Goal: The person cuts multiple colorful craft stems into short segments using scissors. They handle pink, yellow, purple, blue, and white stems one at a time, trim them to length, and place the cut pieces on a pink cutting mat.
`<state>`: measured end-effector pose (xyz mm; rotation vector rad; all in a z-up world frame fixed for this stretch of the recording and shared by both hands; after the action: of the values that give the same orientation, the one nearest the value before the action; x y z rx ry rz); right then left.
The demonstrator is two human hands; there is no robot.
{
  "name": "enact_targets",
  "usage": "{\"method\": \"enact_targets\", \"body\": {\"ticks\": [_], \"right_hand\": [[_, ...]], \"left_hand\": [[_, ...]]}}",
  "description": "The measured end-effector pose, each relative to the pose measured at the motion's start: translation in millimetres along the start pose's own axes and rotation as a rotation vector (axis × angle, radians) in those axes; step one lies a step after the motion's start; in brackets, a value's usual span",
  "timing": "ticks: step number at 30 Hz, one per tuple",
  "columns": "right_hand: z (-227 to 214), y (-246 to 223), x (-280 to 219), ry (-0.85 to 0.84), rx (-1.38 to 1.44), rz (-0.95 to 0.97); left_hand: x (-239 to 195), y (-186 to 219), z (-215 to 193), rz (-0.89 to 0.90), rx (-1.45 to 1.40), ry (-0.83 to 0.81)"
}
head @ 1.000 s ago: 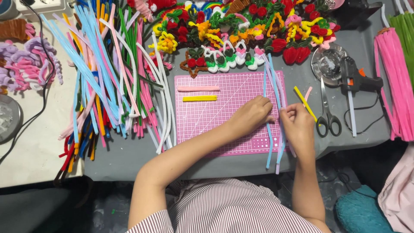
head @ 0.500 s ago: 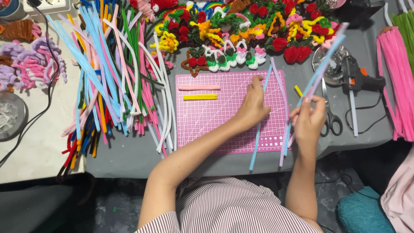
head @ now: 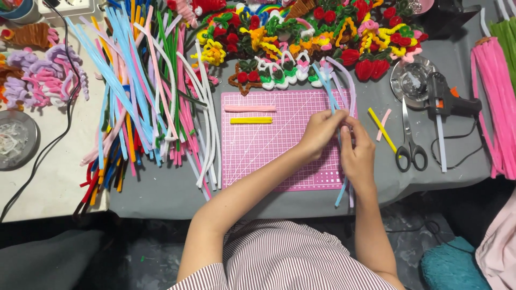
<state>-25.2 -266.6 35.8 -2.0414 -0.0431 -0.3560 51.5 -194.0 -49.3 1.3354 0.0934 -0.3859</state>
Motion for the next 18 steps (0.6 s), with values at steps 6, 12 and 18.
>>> {"method": "enact_targets", "body": {"ticks": [6,12,18], "right_hand": [[-2.0,6.8,-4.4,0.002,-0.058,0.164],[-1.1,-3.3,-5.7,-0.128,-0.221,0.142],[4.1,30.2,-3.3,-0.251,-0.348,-0.114]], "left_hand": [[14.2,-3.9,12.3,-0.101,-0.02,-0.062],[-12.3,46.6,-8.1,0.044,0.138,-0.19],[-38.0,96.0,-29.0,0.318,0.368,-0.03]]}}
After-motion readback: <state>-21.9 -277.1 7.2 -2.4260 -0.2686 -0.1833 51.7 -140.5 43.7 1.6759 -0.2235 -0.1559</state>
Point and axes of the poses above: each hand's wrist, its own x-axis towards the middle knuckle, its own z-axis out of the palm, y = z × x, the point moved 1 cm from there along x, towards the middle knuckle, and after that the axes turned 9 degrees about x, right-handed, at the moved point
